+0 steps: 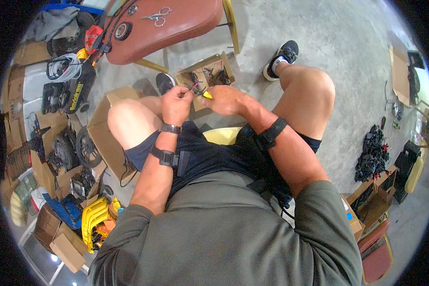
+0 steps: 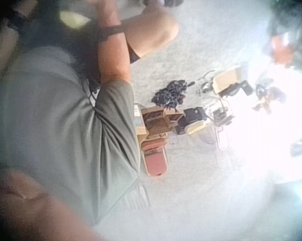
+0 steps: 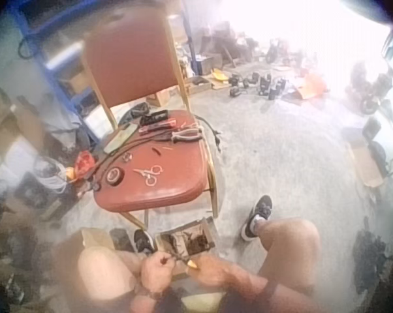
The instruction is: Stripping and connecting electrical wires for a vehicle or device.
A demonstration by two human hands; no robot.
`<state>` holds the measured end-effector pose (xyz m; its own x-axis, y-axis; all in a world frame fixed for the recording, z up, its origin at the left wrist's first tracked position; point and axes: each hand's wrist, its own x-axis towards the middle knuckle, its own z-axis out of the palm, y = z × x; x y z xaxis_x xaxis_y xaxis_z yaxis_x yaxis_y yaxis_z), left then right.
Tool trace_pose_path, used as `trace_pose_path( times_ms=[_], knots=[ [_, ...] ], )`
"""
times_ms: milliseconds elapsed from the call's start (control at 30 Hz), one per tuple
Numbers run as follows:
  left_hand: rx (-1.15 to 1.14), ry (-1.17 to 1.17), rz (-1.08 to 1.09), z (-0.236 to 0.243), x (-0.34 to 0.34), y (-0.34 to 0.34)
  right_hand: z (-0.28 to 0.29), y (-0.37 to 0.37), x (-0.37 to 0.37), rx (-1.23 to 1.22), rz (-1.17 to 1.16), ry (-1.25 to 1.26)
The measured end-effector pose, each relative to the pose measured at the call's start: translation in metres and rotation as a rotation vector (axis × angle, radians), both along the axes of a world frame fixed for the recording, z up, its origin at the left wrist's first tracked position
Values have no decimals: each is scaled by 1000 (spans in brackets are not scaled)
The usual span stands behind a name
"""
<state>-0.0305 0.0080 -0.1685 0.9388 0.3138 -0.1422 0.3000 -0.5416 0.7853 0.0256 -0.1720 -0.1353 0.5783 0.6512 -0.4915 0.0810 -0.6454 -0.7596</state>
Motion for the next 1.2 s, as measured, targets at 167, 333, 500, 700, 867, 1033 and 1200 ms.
trace_pose_path(
  times_ms=[167, 333, 500, 700, 867, 1033, 1200],
  knots=[
    [-152, 81, 28, -3, 1, 2, -2, 1, 0, 24, -12, 30],
    [-306, 146, 91, 3, 3, -1, -9, 1, 1, 49, 27, 46],
    [-384, 227, 134, 12, 5, 0, 0, 2, 3, 27, -56, 286],
    [-274, 149, 110, 3, 3, -1, -10, 1, -1, 79, -25, 68],
    [-174, 133, 77, 2, 1, -2, -9, 2, -1, 76, -11, 45],
    [-37, 53, 7, 2, -1, -2, -8, 2, -1, 32, 33, 18],
    [-11, 18, -2, 2, -1, -3, -6, 3, -1, 16, 40, 28]
  ],
)
